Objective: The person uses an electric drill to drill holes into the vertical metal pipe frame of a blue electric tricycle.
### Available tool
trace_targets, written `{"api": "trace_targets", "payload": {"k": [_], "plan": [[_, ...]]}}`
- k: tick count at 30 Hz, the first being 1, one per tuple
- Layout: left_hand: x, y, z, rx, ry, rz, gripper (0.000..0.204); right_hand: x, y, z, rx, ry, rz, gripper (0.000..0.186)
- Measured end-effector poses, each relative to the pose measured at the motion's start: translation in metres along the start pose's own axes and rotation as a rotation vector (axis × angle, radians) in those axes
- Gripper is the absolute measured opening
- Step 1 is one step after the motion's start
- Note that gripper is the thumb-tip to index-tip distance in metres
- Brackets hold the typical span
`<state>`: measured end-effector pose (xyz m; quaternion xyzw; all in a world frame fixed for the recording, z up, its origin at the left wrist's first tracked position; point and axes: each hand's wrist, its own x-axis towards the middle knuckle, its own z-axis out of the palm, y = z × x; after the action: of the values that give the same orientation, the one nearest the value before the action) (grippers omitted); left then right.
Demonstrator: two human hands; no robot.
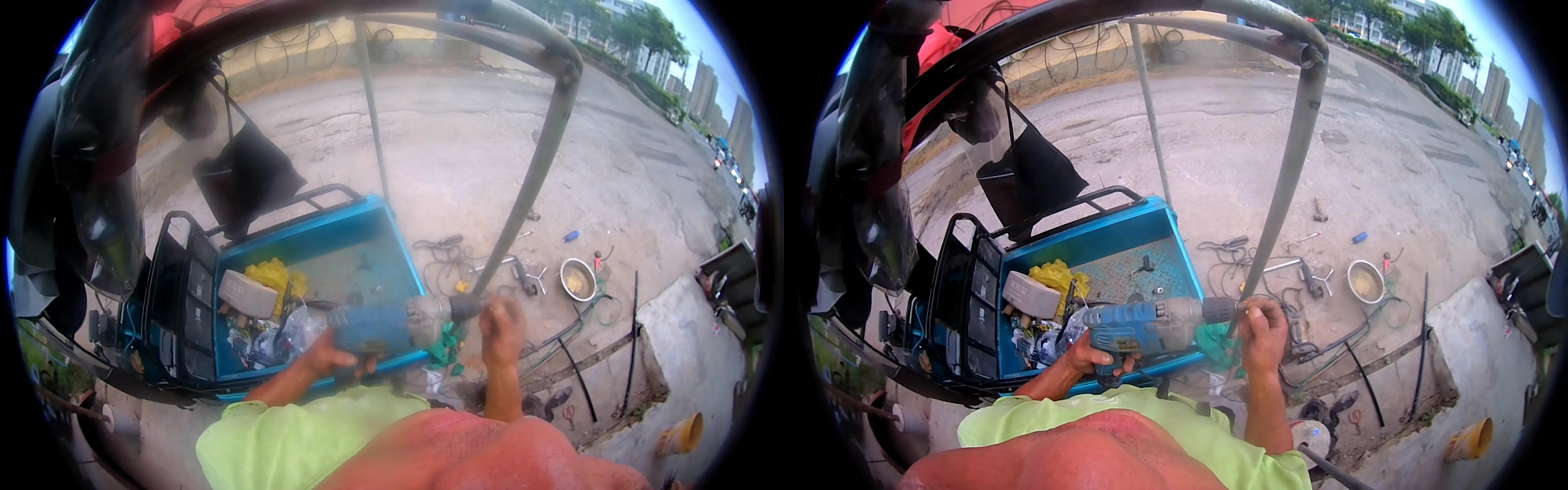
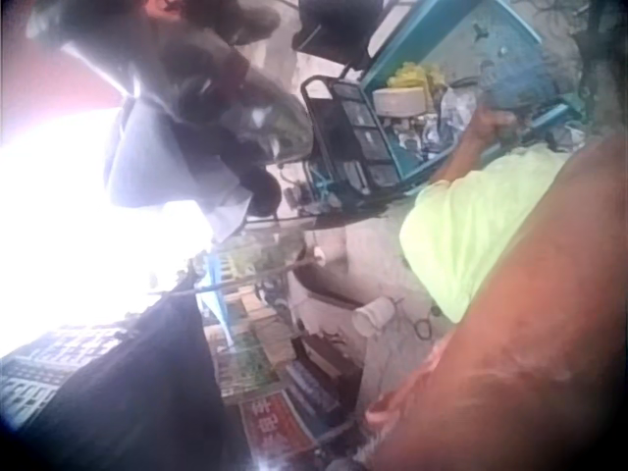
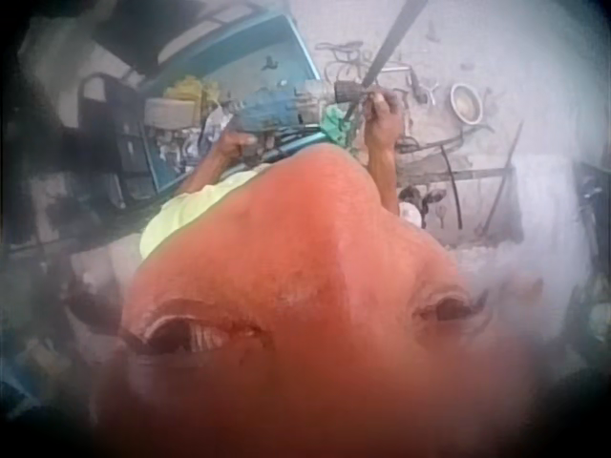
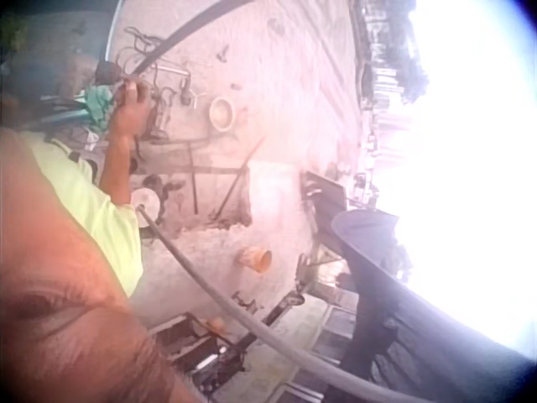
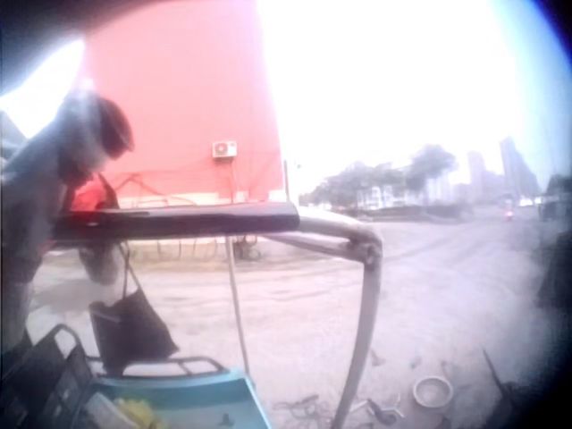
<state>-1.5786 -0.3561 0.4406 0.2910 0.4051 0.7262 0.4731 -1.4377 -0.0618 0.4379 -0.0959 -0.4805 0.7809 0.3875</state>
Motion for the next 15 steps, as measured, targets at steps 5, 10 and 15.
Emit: {"api": "trace_targets", "payload": {"k": [5, 10, 15], "plan": [[0.005, 0.009, 0.002, 0.027, -0.025, 0.032, 0.065, 0.008, -0.009, 0.011, 0.042, 0.006, 0.012, 0.020], [0.010, 0.014, 0.000, 0.027, -0.041, 0.066, 0.069, 0.013, -0.016, 0.025, 0.179, -0.021, 0.018, 0.018], [0.014, 0.016, -0.005, 0.036, -0.051, 0.090, 0.070, 0.017, -0.020, 0.037, 0.234, -0.031, -0.020, 0.017]]}}
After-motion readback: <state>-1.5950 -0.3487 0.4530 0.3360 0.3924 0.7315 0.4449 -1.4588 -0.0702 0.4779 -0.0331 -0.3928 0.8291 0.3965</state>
